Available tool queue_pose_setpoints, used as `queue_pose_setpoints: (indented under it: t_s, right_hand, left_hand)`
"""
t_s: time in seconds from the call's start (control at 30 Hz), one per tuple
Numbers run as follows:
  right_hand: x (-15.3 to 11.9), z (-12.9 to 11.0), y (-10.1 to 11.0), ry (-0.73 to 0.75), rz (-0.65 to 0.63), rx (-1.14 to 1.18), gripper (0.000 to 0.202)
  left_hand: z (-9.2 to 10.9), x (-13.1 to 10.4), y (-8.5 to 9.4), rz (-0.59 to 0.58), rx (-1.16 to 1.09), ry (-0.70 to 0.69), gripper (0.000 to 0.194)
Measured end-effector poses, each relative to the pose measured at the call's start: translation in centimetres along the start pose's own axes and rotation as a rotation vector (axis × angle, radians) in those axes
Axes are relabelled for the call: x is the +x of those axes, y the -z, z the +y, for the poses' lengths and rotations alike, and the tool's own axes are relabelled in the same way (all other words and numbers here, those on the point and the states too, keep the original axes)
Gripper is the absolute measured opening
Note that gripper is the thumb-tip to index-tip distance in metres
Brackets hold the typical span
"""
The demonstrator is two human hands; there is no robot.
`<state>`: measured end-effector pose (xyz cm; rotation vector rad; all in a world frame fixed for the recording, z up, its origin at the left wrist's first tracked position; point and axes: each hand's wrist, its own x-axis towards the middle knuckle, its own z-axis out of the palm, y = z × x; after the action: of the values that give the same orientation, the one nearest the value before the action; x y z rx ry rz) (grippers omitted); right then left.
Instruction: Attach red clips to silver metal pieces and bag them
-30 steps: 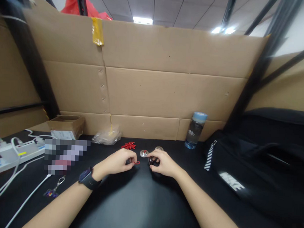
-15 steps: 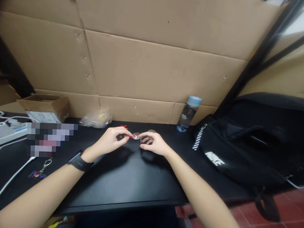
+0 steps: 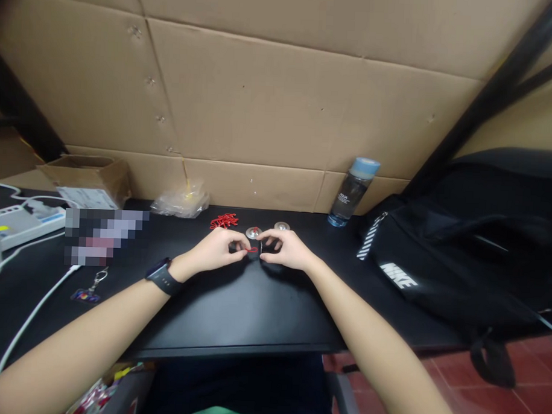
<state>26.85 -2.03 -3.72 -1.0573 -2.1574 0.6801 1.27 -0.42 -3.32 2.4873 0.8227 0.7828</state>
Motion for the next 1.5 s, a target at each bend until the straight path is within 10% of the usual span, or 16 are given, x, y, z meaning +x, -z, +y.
queue_pose_setpoints:
  t_s: [0.53,1.5]
  right_hand:
    - [-0.1,-0.7,0.0,0.044,-0.001,-0.106,0.042]
    - [-0.1,-0.7,0.0,0.029,0.015,-0.078,0.043]
  left_hand:
    - [-1.0,-0.2,-0.6,-0.032,0.330,0.045,0.012]
    - [0.2,0.5,-1.5,0.086,0.037,0.140,0.014]
